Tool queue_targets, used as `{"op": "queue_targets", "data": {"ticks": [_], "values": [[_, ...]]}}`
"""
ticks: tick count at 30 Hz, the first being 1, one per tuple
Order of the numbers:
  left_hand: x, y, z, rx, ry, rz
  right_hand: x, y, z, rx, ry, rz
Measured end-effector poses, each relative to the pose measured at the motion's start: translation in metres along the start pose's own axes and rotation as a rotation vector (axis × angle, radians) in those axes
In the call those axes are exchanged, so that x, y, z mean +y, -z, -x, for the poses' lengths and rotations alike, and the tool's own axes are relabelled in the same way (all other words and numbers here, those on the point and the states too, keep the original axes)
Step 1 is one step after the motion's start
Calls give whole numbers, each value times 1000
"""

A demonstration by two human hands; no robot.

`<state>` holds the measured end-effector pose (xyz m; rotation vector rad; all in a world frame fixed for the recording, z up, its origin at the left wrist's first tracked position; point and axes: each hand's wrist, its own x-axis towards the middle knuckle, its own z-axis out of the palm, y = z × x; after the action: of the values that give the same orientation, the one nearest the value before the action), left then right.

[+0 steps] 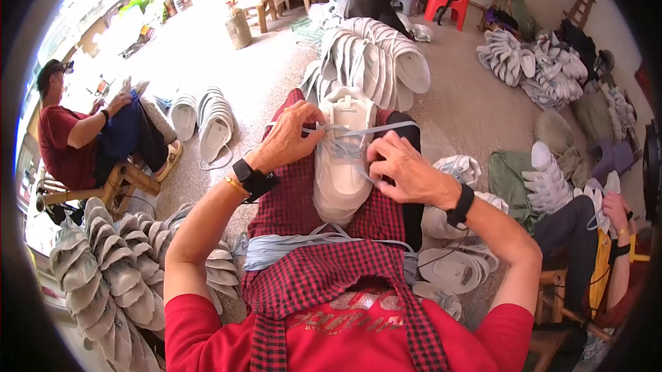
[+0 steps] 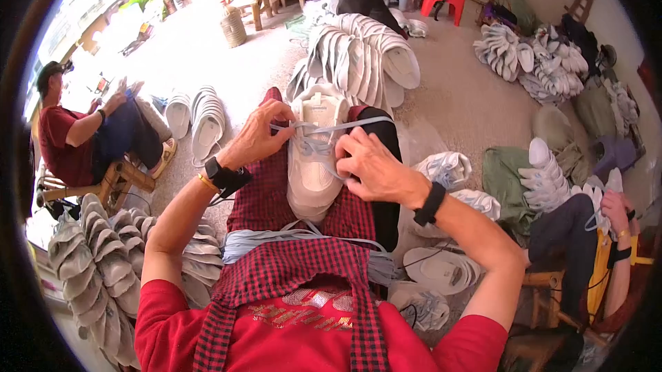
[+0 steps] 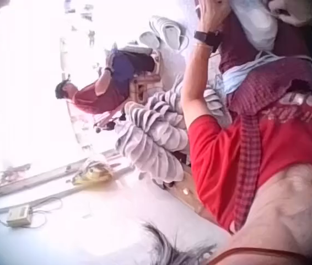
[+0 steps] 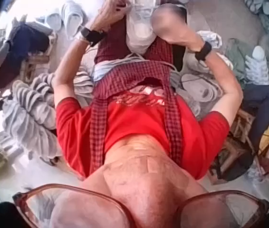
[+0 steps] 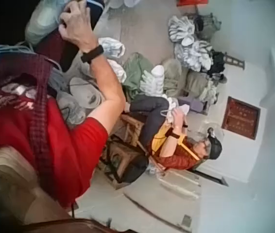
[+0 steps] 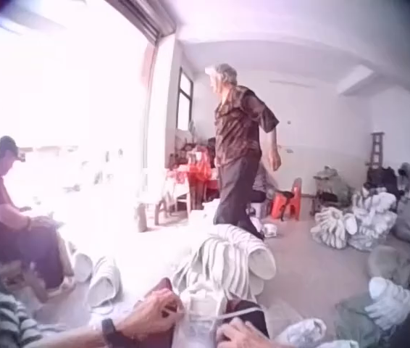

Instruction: Lacing a white sneaker in a shoe manufacturing workshop.

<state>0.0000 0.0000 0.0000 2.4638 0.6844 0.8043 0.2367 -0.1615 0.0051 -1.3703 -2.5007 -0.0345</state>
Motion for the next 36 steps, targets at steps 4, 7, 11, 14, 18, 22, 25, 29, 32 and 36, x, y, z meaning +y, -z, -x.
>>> {"op": "queue_targets", "data": {"ticks": [4, 7, 11, 14, 18, 22, 25, 29, 32, 36], "values": [[-7, -1, 1, 72, -125, 33, 9, 25, 3, 82, -152, -845], [-10, -4, 4, 77, -88, 85, 16, 27, -3, 92, -190, -918], [-14, 1, 1, 100, -178, 43, 14, 20, -13, 125, -325, -959], [-12, 2, 3, 76, -100, 109, 8, 18, -17, 331, -260, -660], [-4, 4, 3, 63, 34, 171, 10, 18, -27, 639, -318, -215], [-11, 9, 9, 12, 10, 193, 14, 7, -36, 656, -233, -51], [-40, 50, 15, -31, -16, 149, 14, 3, -33, 529, -230, -83], [-78, 116, 41, 254, 292, -144, 12, -6, -30, 381, -290, -86], [-88, 122, 61, 152, 375, -224, 14, -10, -35, 474, -155, 60], [-68, 81, 54, 159, 260, -126, 15, -11, -39, 495, -154, 42]]}}
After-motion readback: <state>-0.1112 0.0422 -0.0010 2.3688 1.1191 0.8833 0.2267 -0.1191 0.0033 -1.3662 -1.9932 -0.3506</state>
